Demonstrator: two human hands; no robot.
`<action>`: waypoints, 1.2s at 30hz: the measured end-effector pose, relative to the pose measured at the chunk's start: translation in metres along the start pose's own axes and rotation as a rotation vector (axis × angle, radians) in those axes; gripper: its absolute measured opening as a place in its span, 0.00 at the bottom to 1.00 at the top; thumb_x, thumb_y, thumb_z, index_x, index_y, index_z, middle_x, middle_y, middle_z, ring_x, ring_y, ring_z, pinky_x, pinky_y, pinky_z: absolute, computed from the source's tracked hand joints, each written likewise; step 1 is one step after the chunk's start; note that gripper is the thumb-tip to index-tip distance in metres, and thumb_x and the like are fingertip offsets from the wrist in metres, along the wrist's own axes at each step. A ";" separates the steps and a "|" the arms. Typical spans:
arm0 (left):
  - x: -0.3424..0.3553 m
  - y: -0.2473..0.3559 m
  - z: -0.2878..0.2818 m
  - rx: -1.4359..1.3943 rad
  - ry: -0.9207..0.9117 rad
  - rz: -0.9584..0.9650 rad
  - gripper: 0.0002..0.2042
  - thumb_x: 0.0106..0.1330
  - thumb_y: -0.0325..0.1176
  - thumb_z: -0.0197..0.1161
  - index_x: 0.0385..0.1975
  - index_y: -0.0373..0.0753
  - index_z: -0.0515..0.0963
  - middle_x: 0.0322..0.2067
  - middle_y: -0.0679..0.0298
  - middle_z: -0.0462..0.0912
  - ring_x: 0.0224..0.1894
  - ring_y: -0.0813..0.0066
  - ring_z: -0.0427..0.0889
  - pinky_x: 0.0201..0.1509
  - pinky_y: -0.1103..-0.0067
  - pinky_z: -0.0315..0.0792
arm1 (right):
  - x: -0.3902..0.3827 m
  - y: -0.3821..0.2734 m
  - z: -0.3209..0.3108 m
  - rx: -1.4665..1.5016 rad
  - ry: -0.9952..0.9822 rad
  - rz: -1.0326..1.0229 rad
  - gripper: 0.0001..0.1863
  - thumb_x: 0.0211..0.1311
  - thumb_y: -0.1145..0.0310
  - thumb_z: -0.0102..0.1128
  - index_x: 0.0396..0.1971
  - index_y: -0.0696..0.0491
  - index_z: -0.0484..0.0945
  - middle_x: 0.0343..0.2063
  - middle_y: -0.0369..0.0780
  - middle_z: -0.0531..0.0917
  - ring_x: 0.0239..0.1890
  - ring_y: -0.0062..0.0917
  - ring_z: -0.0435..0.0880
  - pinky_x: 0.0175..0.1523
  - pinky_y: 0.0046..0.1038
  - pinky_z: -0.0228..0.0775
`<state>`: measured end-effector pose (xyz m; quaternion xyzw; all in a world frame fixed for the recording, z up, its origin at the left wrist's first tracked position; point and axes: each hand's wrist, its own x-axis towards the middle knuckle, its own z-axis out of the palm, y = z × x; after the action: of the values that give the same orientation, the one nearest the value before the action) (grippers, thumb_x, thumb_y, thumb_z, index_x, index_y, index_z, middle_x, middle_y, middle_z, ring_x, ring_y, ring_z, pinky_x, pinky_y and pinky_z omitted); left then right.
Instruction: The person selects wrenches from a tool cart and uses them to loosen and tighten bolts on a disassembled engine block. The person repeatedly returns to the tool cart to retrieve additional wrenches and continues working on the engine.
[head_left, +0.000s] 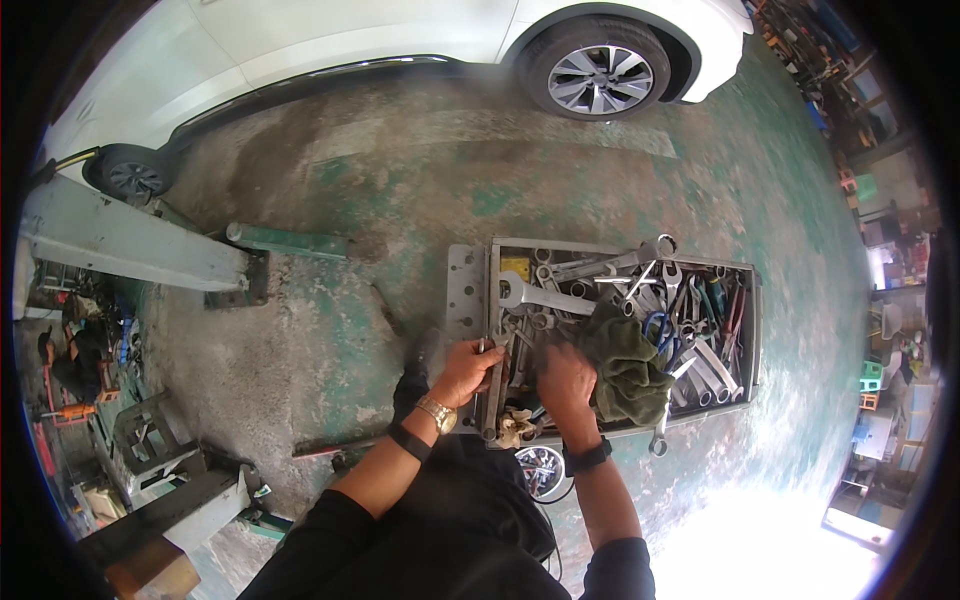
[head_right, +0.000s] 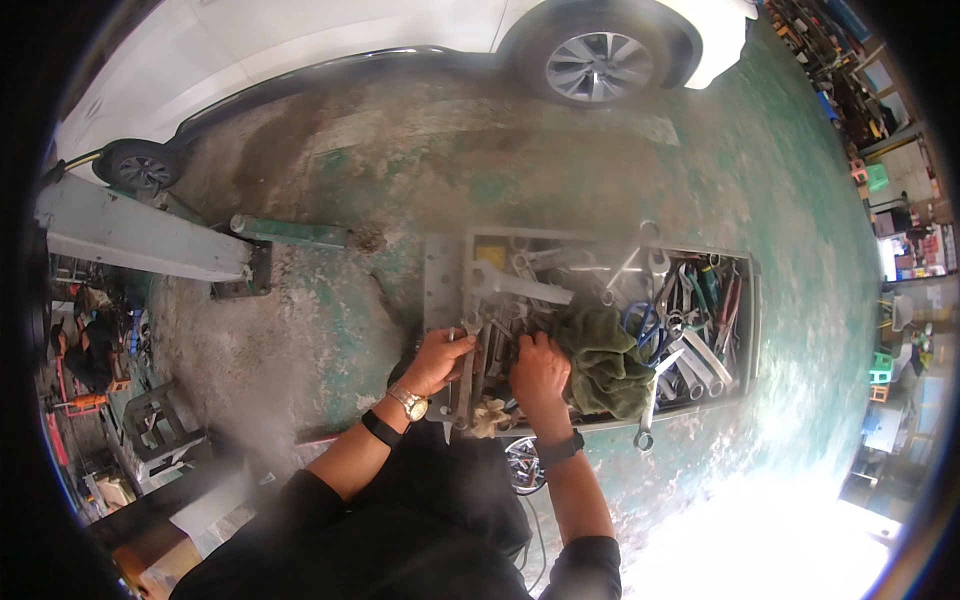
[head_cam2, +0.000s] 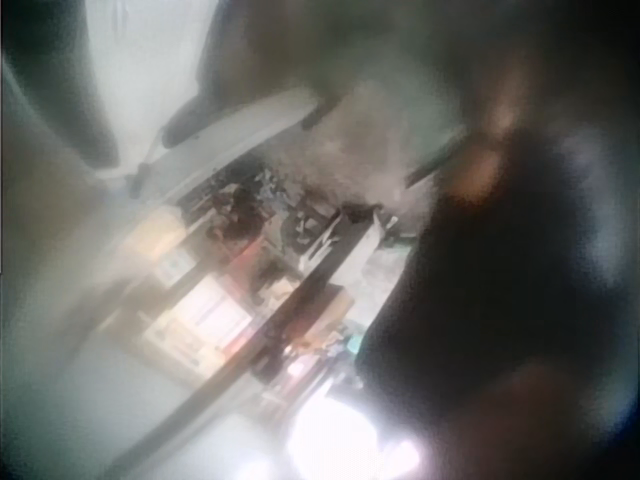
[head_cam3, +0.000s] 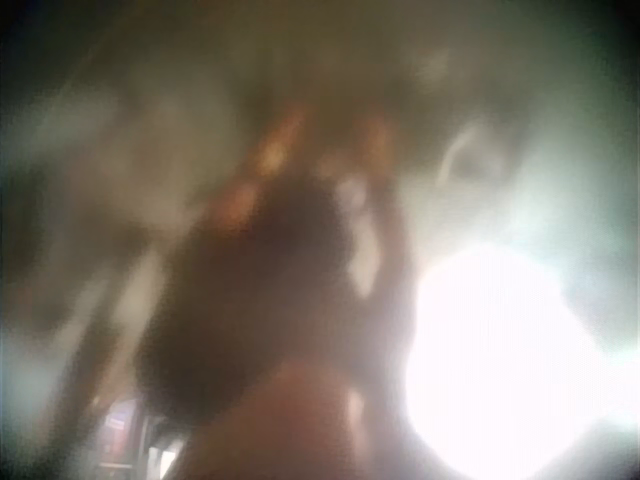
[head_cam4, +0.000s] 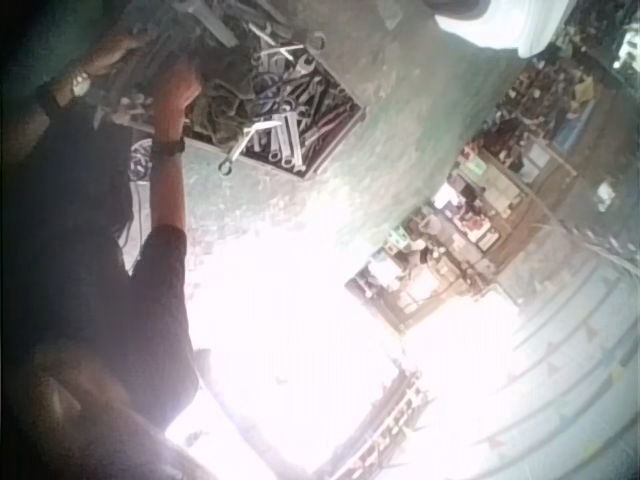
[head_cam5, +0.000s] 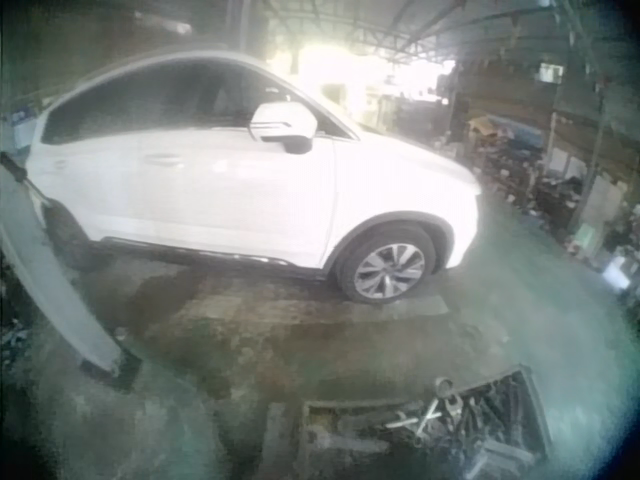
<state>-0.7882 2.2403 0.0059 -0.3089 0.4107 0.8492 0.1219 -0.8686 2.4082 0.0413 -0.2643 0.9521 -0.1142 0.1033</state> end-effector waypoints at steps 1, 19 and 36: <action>0.001 -0.001 0.000 0.007 -0.005 0.001 0.08 0.68 0.34 0.58 0.31 0.36 0.78 0.20 0.65 0.81 0.12 0.84 0.70 0.13 0.85 0.56 | 0.002 -0.001 0.001 -0.037 -0.001 -0.005 0.09 0.41 0.73 0.62 0.27 0.52 0.75 0.32 0.42 0.75 0.39 0.40 0.78 0.40 0.40 0.72; 0.000 0.001 0.003 0.016 -0.046 0.010 0.07 0.68 0.34 0.59 0.31 0.37 0.76 0.21 0.64 0.81 0.13 0.84 0.71 0.14 0.86 0.59 | -0.010 0.007 -0.005 0.085 0.191 -0.210 0.06 0.47 0.76 0.55 0.27 0.52 0.76 0.25 0.41 0.75 0.33 0.40 0.77 0.35 0.40 0.69; 0.001 0.002 0.002 0.055 -0.006 0.005 0.08 0.68 0.32 0.59 0.29 0.35 0.75 0.20 0.58 0.82 0.11 0.84 0.68 0.12 0.85 0.55 | -0.016 0.018 -0.034 0.296 0.381 -0.195 0.12 0.43 0.78 0.64 0.33 0.56 0.80 0.32 0.41 0.82 0.35 0.38 0.79 0.40 0.37 0.72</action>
<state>-0.7909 2.2402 0.0078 -0.3020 0.4340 0.8388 0.1295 -0.8728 2.4371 0.0710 -0.3105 0.8973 -0.3093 -0.0519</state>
